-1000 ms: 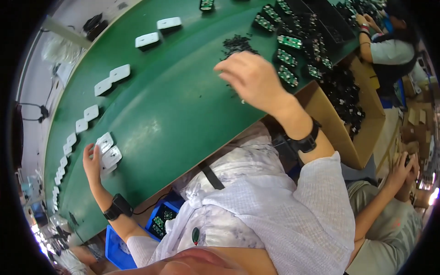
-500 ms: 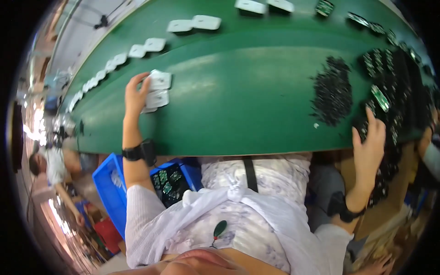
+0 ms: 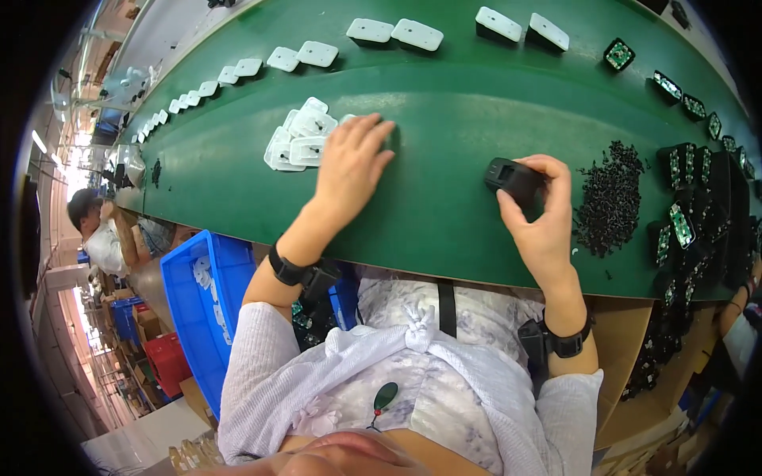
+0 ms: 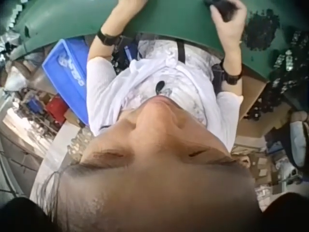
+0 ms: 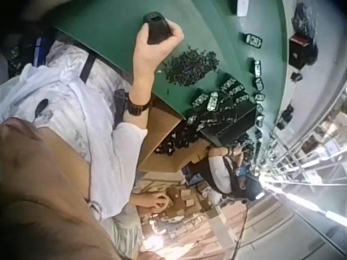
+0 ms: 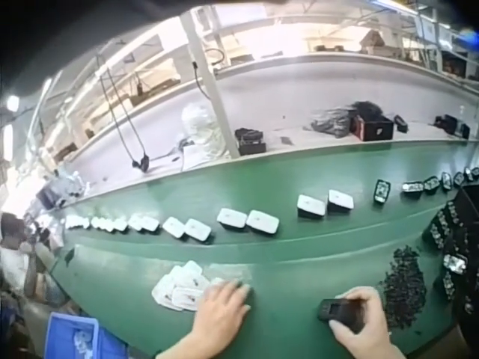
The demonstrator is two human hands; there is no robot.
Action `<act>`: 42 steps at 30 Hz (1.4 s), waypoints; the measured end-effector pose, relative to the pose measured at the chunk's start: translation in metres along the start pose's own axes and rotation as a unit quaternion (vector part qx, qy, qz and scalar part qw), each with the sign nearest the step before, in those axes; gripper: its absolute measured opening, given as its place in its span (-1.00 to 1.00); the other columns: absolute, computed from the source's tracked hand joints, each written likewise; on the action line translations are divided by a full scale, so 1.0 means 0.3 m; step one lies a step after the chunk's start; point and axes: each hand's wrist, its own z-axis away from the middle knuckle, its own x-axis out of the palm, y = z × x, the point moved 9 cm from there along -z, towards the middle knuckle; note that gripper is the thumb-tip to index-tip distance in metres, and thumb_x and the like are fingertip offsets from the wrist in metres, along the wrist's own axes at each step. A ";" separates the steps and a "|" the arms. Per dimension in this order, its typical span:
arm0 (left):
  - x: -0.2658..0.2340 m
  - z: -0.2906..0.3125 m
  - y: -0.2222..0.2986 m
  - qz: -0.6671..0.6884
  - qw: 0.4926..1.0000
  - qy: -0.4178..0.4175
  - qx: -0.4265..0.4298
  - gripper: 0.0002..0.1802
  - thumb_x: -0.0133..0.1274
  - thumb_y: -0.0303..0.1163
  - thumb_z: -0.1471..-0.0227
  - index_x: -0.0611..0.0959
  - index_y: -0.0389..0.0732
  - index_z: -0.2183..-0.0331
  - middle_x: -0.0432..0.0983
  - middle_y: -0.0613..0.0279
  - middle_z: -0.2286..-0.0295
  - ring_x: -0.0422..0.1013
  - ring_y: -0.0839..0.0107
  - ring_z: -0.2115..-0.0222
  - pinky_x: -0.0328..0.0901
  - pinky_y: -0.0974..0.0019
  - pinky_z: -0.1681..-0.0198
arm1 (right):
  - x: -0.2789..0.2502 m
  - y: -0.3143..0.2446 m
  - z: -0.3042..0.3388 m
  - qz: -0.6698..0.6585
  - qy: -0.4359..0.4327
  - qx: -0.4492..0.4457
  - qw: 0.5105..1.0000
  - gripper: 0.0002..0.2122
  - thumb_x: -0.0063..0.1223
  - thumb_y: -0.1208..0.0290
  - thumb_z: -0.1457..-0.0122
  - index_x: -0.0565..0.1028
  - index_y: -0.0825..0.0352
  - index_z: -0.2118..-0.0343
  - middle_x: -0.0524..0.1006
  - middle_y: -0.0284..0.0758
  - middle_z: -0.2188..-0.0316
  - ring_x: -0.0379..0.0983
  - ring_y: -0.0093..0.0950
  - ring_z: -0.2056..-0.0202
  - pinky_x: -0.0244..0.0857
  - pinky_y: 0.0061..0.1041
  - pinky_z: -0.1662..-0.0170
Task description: The person picks up a white plastic cover and a black electronic housing, fits them together by hand, and places the assembled unit onto the conveyor belt, occasionally reaching into blue bins for more components.
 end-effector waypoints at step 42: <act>0.046 0.029 0.158 0.228 0.971 -0.050 0.058 -0.32 -0.08 -0.75 0.22 0.51 -0.17 -0.03 0.37 0.23 -0.07 0.30 0.21 -0.09 0.27 0.20 -0.09 | 0.241 -0.095 -0.098 0.339 -0.210 -0.196 0.896 -0.57 0.19 0.64 0.11 0.51 0.30 0.08 0.48 -0.25 0.18 0.41 -0.27 0.16 0.36 -0.38 0.15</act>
